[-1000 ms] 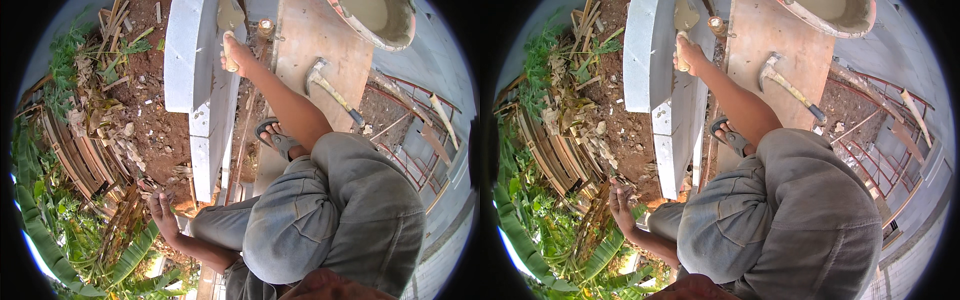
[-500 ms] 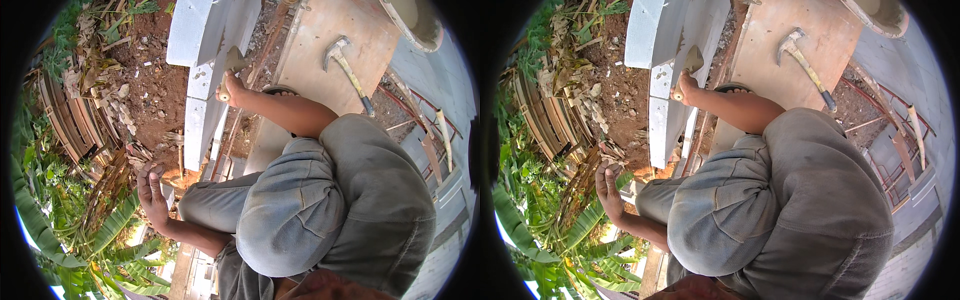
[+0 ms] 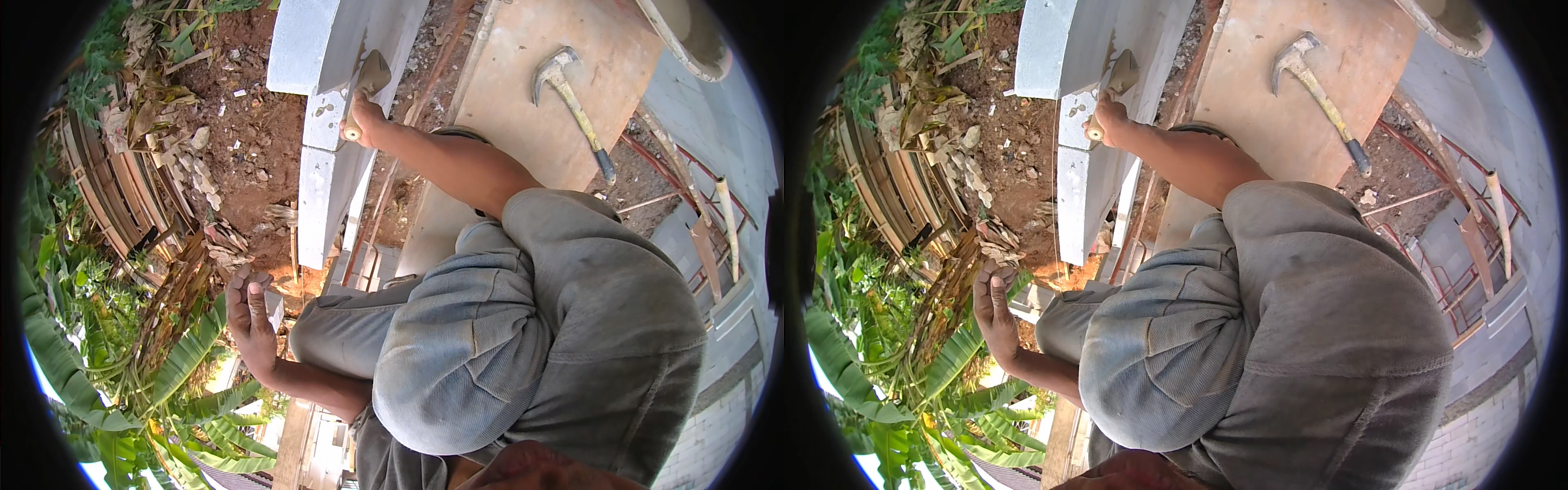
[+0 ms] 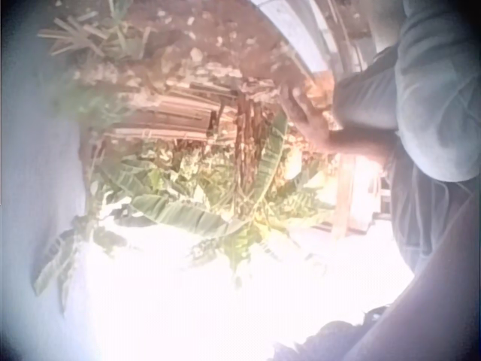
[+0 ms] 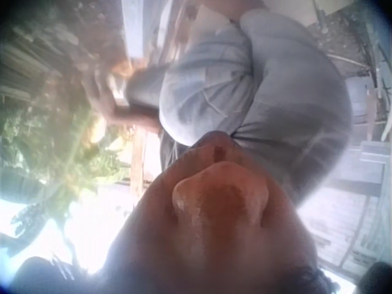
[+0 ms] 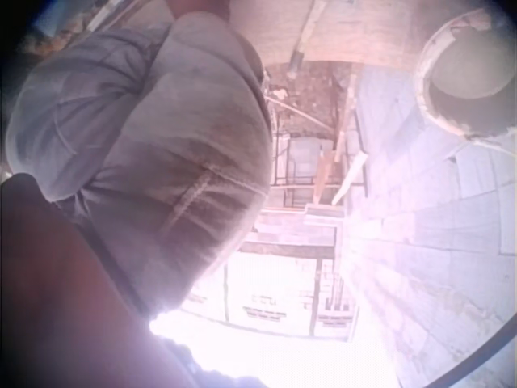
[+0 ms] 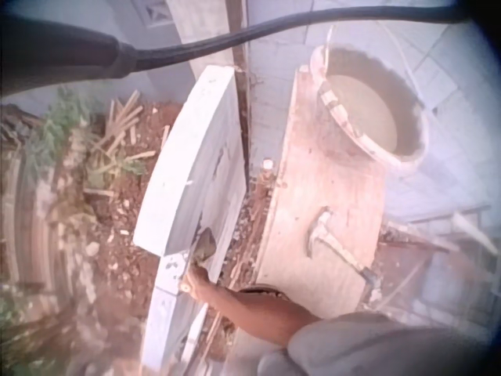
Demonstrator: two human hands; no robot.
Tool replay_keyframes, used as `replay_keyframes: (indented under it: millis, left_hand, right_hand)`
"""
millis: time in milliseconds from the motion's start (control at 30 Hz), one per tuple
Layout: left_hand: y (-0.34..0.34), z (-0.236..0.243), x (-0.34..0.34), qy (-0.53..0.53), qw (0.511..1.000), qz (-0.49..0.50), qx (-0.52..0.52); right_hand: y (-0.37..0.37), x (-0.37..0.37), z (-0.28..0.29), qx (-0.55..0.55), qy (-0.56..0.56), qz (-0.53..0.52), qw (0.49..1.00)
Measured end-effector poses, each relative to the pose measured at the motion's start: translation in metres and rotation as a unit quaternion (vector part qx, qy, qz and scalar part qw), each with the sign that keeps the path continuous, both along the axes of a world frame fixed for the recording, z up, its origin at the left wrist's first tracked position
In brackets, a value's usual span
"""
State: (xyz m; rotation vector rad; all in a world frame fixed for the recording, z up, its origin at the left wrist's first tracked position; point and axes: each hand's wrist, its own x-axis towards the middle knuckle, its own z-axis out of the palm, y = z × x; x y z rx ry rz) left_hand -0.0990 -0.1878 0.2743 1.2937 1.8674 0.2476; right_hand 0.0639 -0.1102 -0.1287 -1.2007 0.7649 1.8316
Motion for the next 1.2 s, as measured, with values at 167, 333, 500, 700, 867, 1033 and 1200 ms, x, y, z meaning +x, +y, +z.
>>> replay_keyframes:
  millis: [167, 333, 500, 700, 867, 1033, 1200]
  left_hand:
    - [-0.003, 0.000, -0.001, -0.002, 1.000, -0.001, -0.009]
    - [0.005, -0.006, 0.005, -0.008, 1.000, -0.029, -0.010]
    - [0.000, 0.000, 0.004, 0.009, 1.000, -0.028, -0.006]
    - [0.004, -0.004, 0.008, -0.004, 1.000, -0.025, -0.014]
    - [0.004, -0.004, 0.008, 0.008, 0.999, -0.029, -0.016]
    - [0.010, -0.008, 0.012, -0.017, 0.999, -0.031, -0.023]
    - [0.018, -0.009, 0.016, -0.009, 0.998, -0.057, -0.014]
  right_hand:
    - [-0.024, 0.000, 0.047, 0.058, -0.017, 0.042, 0.997]
    - [-0.001, 0.004, 0.059, 0.036, 0.019, -0.023, 0.999]
    - [0.025, 0.014, 0.073, 0.043, 0.035, -0.057, 0.997]
    - [0.052, 0.043, 0.069, 0.041, 0.026, -0.069, 0.996]
    - [0.056, 0.055, 0.069, 0.073, 0.029, -0.065, 0.995]
    - [0.062, 0.073, 0.080, 0.077, 0.023, -0.088, 0.993]
    - [0.060, 0.103, 0.110, 0.098, -0.002, -0.094, 0.991]
